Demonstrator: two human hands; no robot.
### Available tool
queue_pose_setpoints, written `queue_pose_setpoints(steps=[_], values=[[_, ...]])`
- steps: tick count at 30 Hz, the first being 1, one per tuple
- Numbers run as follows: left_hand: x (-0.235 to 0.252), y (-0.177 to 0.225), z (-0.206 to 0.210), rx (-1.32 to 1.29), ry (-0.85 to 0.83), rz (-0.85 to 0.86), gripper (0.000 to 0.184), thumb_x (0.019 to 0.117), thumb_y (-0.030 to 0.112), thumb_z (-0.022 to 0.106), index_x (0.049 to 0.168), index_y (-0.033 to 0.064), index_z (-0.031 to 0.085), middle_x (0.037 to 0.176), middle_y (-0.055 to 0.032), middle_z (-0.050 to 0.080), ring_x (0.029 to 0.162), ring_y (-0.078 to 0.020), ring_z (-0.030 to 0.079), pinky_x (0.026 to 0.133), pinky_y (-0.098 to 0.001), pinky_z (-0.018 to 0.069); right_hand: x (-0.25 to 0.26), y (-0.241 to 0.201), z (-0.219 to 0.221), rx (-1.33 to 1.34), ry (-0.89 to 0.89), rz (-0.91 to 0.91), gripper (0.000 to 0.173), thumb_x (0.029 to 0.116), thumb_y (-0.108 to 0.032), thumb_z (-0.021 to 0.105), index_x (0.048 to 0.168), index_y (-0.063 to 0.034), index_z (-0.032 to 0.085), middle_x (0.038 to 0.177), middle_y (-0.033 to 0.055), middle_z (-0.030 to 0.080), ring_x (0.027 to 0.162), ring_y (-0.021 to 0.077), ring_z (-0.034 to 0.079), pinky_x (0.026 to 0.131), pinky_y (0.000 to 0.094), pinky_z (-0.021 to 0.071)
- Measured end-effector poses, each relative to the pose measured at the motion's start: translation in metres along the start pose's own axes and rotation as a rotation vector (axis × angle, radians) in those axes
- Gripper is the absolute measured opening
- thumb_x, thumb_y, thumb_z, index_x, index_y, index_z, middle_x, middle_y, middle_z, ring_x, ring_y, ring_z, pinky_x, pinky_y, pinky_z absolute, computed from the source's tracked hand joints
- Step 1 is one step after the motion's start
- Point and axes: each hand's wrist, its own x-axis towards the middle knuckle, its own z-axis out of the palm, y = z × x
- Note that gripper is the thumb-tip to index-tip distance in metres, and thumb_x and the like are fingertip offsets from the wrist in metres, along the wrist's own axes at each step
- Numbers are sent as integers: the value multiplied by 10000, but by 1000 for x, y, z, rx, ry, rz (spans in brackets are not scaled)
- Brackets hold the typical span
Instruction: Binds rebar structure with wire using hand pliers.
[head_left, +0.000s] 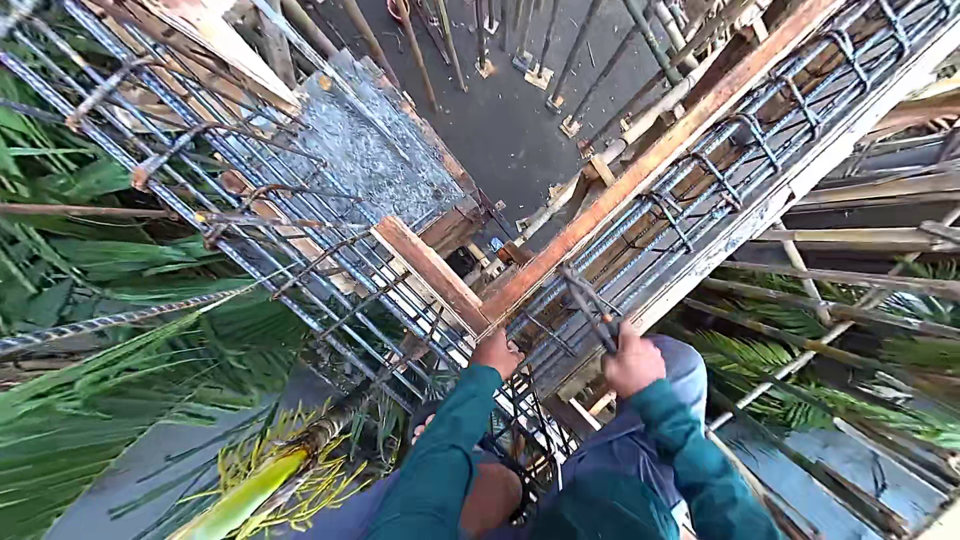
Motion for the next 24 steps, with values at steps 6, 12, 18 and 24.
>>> queue_pose_setpoints(steps=[6,12,18,24], values=[[-45,0,-65,493,-127,104,608,952,229,698,1476,-3,495,1451,-275,541,1359,-460,515,1087,-664,426,34,39,-19,-243,-75,-84,600,858,-337,728,1386,-89,590,1226,259,682,1137,483,653,922,707,497],[-112,-37,-140,543,58,143,392,1013,259,644,1370,97,639,1357,-192,633,1268,-398,600,1043,-639,467,-26,22,7,-123,-127,-25,630,856,-304,710,1399,-40,529,1135,268,700,1061,483,682,853,701,522],[-70,-47,-104,9,180,302,399,1032,172,585,1408,40,586,1392,-174,625,1274,-310,618,1109,-511,468,9,37,-27,-354,-125,-175,590,829,-305,774,1349,-73,619,1185,274,687,1092,512,653,886,736,494],[-54,-52,-57,-274,267,369,380,1010,124,579,1375,22,607,1342,-154,660,1238,-261,645,1083,-449,503,-19,19,-26,-263,-84,118,607,861,-313,711,1357,-2,549,1156,296,683,1087,506,665,865,709,511]])
